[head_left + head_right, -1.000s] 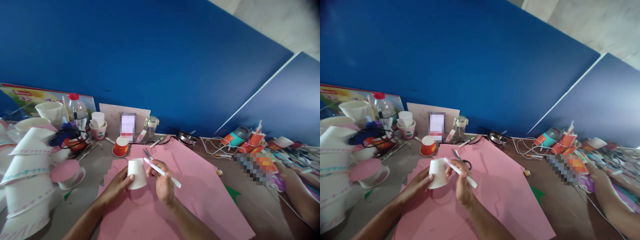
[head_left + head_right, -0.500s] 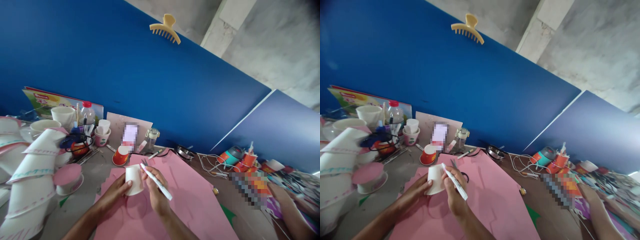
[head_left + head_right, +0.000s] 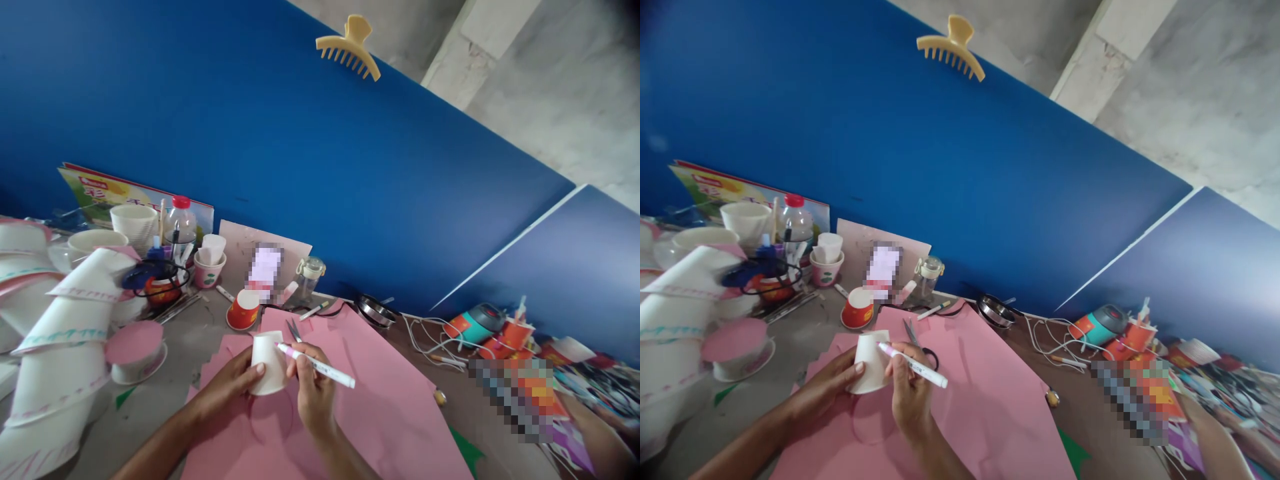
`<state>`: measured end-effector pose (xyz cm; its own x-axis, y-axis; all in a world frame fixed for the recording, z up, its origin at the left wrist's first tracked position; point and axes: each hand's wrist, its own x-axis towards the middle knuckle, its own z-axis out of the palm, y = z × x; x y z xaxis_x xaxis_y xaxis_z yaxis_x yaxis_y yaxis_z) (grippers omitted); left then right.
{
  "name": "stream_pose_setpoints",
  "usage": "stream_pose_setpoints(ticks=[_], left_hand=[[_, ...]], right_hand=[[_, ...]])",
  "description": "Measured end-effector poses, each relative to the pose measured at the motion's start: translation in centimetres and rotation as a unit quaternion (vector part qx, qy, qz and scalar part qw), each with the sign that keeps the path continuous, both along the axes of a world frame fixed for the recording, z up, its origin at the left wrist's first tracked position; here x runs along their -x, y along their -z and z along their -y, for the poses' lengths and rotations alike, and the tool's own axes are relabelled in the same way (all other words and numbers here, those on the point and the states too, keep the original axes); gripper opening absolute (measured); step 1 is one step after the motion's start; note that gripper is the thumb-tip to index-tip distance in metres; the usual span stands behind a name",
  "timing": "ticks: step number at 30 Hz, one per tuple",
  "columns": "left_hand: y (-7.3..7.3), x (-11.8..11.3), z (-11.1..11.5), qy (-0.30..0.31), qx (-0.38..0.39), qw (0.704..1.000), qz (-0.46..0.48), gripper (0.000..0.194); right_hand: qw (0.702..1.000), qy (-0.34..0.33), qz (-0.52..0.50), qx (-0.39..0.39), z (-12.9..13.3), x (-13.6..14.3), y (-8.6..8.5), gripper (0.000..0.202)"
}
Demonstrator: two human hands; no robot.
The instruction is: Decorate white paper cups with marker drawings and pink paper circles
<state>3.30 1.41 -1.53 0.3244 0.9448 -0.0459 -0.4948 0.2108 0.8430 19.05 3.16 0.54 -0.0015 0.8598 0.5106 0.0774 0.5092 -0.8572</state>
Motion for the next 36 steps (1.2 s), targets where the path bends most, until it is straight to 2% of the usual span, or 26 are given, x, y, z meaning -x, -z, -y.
stream_pose_setpoints(ticks=[7,19,27,32,36], left_hand=[[-0.8,-0.1,0.3,0.003,-0.001,1.000,-0.013,0.064],[-1.8,-0.3,0.6,0.009,-0.012,0.999,-0.031,0.065],[-1.0,-0.2,0.3,-0.002,-0.030,0.997,-0.064,0.061],[-1.4,-0.3,0.4,0.007,-0.020,0.999,-0.046,0.061],[-1.7,-0.2,0.5,0.009,-0.016,0.998,-0.066,0.061]], right_hand=[[1.000,0.016,0.004,0.012,0.2,-0.1,-0.2,0.028],[0.999,0.004,0.041,0.008,0.5,-0.5,-0.6,0.022],[0.999,-0.004,0.046,0.013,0.7,-0.4,-1.0,0.023],[0.999,0.004,0.046,0.004,0.8,-0.3,-1.1,0.023],[0.999,-0.002,0.048,-0.005,0.8,-0.4,-1.2,0.023]])
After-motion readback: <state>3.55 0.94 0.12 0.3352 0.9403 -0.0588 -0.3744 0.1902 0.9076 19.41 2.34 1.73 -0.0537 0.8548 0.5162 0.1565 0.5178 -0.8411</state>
